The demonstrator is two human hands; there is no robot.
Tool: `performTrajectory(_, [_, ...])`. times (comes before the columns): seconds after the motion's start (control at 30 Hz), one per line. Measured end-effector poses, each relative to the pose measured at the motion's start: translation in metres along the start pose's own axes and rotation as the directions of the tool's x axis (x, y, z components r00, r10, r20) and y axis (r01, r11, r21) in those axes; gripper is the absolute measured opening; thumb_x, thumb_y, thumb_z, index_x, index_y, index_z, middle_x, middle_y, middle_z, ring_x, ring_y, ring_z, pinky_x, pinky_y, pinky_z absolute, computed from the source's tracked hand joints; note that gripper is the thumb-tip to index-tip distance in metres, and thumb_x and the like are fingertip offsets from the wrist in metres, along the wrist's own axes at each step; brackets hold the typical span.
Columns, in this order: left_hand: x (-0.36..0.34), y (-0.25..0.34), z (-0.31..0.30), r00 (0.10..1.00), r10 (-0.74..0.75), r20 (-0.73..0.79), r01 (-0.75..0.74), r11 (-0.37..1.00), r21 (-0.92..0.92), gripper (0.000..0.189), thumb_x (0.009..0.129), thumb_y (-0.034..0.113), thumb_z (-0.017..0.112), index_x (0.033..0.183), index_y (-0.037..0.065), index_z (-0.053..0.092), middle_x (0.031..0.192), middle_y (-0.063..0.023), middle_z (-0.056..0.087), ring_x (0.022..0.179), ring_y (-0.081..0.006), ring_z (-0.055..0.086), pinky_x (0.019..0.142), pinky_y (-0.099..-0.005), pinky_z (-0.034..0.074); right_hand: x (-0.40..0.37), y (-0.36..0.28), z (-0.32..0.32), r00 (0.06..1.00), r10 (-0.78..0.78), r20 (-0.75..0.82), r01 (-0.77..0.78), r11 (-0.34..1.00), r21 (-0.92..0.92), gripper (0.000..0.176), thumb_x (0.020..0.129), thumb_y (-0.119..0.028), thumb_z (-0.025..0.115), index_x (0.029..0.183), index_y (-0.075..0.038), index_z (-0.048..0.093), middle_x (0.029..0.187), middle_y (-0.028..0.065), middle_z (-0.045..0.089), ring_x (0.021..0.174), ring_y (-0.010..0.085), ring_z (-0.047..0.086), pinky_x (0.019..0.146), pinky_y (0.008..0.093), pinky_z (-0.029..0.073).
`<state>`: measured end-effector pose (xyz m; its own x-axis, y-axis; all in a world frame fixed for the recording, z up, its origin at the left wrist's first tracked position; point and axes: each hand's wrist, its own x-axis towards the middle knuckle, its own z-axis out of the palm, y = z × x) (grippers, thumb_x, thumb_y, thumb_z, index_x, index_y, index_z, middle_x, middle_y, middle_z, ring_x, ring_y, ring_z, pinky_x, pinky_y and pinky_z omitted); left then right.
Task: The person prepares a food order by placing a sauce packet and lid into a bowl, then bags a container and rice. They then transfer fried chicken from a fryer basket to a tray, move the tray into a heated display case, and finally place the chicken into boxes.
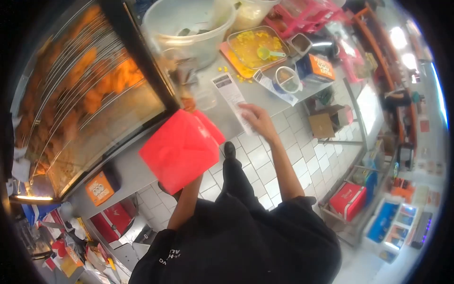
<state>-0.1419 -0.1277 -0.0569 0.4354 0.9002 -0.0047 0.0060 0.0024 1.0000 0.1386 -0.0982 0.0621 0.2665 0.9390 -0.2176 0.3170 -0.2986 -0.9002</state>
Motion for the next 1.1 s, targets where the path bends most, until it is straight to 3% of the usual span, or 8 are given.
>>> performTrajectory(0.13, [0.074,-0.010,0.101,0.984,0.144,-0.105,-0.139,0.989,0.056,0.069,0.074,0.023,0.082,0.129,0.006,0.045,0.115,-0.0173,0.053,0.106,-0.0335,0.054,0.093,-0.0431,0.044,0.023,0.076,-0.027,0.998,-0.019,0.061,0.006,0.978,0.206,0.045,0.090,-0.011,0.065,0.133,-0.003,0.054,0.121,0.0113,0.065,0.109,0.0142,0.060,0.092,0.0283,0.047])
performTrajectory(0.23, [0.130,-0.022,0.146,0.931,0.282,-0.233,-0.252,0.956,0.152,0.067,0.075,0.023,0.082,0.128,0.006,0.045,0.114,-0.0174,0.054,0.106,-0.0337,0.055,0.093,-0.0433,0.045,0.022,0.089,-0.046,0.998,-0.049,0.031,0.049,0.999,-0.010,0.049,0.089,-0.011,0.067,0.135,-0.002,0.051,0.121,0.0159,0.066,0.114,0.0215,0.062,0.092,0.0316,0.048])
performTrajectory(0.4, [0.192,-0.034,0.179,0.842,0.411,-0.350,-0.322,0.903,0.286,0.064,0.076,0.022,0.081,0.127,0.007,0.046,0.112,-0.0175,0.055,0.105,-0.0342,0.056,0.092,-0.0437,0.046,0.030,0.101,-0.067,0.975,0.205,0.083,-0.213,0.972,0.102,0.050,0.088,-0.009,0.065,0.134,0.000,0.048,0.115,0.0236,0.066,0.115,0.0347,0.063,0.090,0.0400,0.049])
performTrajectory(0.57, [0.215,0.002,0.176,0.700,0.585,-0.410,-0.466,0.809,0.359,0.058,0.078,0.024,0.079,0.124,0.007,0.048,0.113,-0.0181,0.056,0.106,-0.0341,0.057,0.091,-0.0444,0.046,0.033,0.127,-0.073,0.983,-0.169,0.076,0.183,0.945,-0.270,0.031,0.080,-0.011,0.071,0.107,0.004,0.065,0.100,0.0228,0.068,0.097,0.0370,0.066,0.083,0.0429,0.049])
performTrajectory(0.7, [0.208,0.020,0.166,0.769,0.544,-0.334,-0.476,0.837,0.269,0.086,0.070,0.039,0.087,0.135,0.009,0.039,0.127,-0.0200,0.049,0.119,-0.0368,0.049,0.101,-0.0480,0.039,0.039,0.139,-0.084,0.969,0.000,0.246,0.081,0.943,-0.322,0.031,0.094,-0.018,0.060,0.111,0.008,0.063,0.084,0.0089,0.066,0.074,0.0155,0.060,0.066,0.0310,0.048])
performTrajectory(0.83, [0.202,0.015,0.162,0.753,0.559,-0.347,-0.475,0.827,0.301,0.108,0.064,0.053,0.086,0.145,0.006,0.031,0.142,-0.0229,0.037,0.132,-0.0402,0.038,0.108,-0.0508,0.033,0.041,0.143,-0.080,0.995,-0.065,0.082,0.079,0.981,-0.177,0.032,0.097,-0.022,0.061,0.109,0.008,0.062,0.089,0.0126,0.066,0.077,0.0178,0.062,0.067,0.0323,0.051])
performTrajectory(0.97, [0.178,0.033,0.155,0.639,0.600,-0.481,-0.507,0.799,0.322,0.112,0.067,0.060,0.083,0.149,0.008,0.027,0.147,-0.0239,0.032,0.133,-0.0418,0.037,0.109,-0.0529,0.031,0.012,0.110,-0.076,0.796,-0.559,-0.233,0.340,0.730,-0.592,0.033,0.098,-0.027,0.061,0.104,0.005,0.061,0.095,0.0157,0.063,0.088,0.0254,0.062,0.070,0.0363,0.052])
performTrajectory(1.1, [0.108,0.056,0.128,0.584,0.616,-0.528,-0.520,0.784,0.340,0.072,0.091,0.045,0.066,0.145,0.011,0.033,0.144,-0.0187,0.038,0.129,-0.0388,0.040,0.103,-0.0513,0.033,-0.054,0.131,-0.029,0.962,-0.271,0.039,0.273,0.960,-0.060,0.032,0.103,-0.023,0.045,0.092,0.002,0.062,0.079,0.0087,0.056,0.073,0.0170,0.053,0.066,0.0302,0.046])
